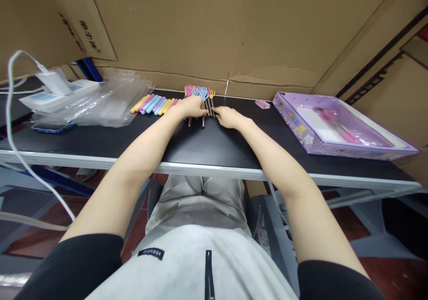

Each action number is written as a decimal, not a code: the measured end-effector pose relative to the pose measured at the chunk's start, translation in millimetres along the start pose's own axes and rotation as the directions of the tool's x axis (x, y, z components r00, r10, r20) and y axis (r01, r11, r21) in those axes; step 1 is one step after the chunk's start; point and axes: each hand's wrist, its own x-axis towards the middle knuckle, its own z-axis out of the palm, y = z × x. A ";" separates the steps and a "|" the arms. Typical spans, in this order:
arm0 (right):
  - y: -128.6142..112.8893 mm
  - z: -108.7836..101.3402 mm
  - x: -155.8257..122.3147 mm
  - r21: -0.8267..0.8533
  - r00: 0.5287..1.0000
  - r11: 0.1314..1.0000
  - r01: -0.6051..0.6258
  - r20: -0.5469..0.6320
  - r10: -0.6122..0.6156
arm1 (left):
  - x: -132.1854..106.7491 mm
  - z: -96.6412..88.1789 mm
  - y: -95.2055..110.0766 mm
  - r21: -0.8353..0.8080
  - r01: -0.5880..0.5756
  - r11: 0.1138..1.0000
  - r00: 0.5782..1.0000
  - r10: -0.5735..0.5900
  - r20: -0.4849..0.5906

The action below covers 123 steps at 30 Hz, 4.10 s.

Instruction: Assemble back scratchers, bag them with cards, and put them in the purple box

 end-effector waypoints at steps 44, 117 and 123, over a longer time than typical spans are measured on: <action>-0.9 -0.3 -0.6 -0.029 0.980 1.000 0.007 -0.198 -0.013 | 0.2 4.4 13.9 -0.366 0.079 0.927 0.979 -0.142 -0.148; 21.6 -9.8 2.4 -0.052 0.942 0.981 -0.189 -0.291 0.166 | 18.4 3.0 -69.1 -0.284 -0.134 0.949 0.974 0.074 -0.212; 32.9 -10.3 2.4 -0.022 0.914 0.965 -0.262 -0.326 0.240 | 23.2 6.8 -76.9 -0.417 -0.218 0.882 0.967 0.140 -0.211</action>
